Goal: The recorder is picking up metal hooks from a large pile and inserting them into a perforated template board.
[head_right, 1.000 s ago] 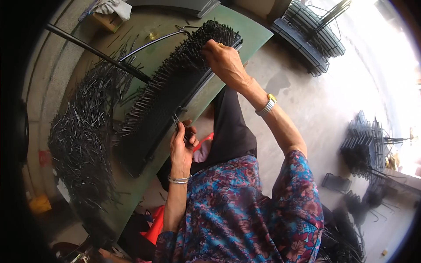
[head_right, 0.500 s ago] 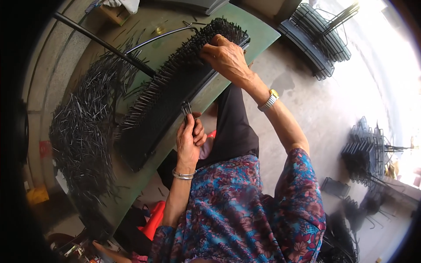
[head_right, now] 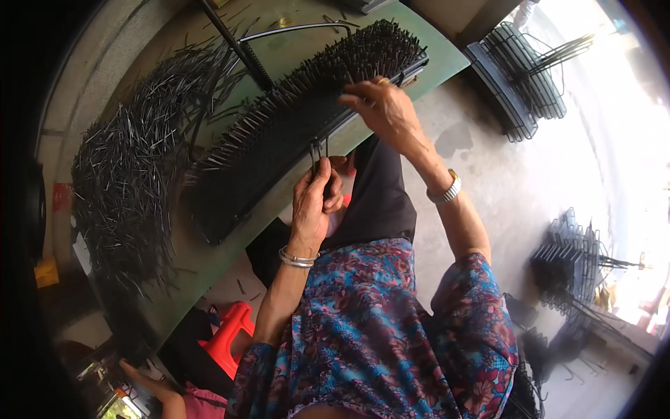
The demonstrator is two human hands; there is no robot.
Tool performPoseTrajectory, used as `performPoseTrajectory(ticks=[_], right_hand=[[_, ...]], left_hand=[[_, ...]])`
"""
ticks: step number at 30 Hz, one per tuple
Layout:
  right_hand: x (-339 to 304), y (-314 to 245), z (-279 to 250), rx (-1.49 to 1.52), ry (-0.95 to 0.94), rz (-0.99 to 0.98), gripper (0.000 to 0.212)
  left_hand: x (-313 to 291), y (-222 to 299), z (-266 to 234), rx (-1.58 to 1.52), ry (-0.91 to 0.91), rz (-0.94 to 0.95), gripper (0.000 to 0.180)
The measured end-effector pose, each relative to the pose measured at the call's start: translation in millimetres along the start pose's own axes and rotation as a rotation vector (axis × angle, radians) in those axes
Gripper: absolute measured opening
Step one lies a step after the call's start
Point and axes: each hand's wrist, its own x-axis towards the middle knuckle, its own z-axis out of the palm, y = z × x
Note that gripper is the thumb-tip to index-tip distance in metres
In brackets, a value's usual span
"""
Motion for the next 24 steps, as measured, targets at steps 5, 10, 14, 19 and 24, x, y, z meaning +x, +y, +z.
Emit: performPoseTrajectory(ticks=[5, 10, 14, 19, 24], right_hand=[[-32.1, -30.9, -1.9, 0.694, -0.391, 0.261, 0.020], [-21.5, -17.9, -9.8, 0.330, 0.145, 0.257, 0.012], [-2.1, 19.7, -6.1, 0.100, 0.414, 0.113, 0.010], [12.5, 37.9, 6.5, 0.047, 0.472, 0.068, 0.009], [13.6, 34.4, 5.5, 0.104, 0.432, 0.111, 0.007]], left_hand=[[2.4, 0.1, -0.4, 0.086, 0.016, -0.019, 0.039], [6.1, -0.6, -10.1, 0.037, 0.069, -0.035, 0.038], [4.4, -3.4, -8.0, 0.008, 0.048, -0.025, 0.038], [5.0, -4.0, -0.8, 0.015, 0.025, -0.041, 0.037], [3.5, -6.5, -1.0, -0.002, -0.022, -0.047, 0.039]])
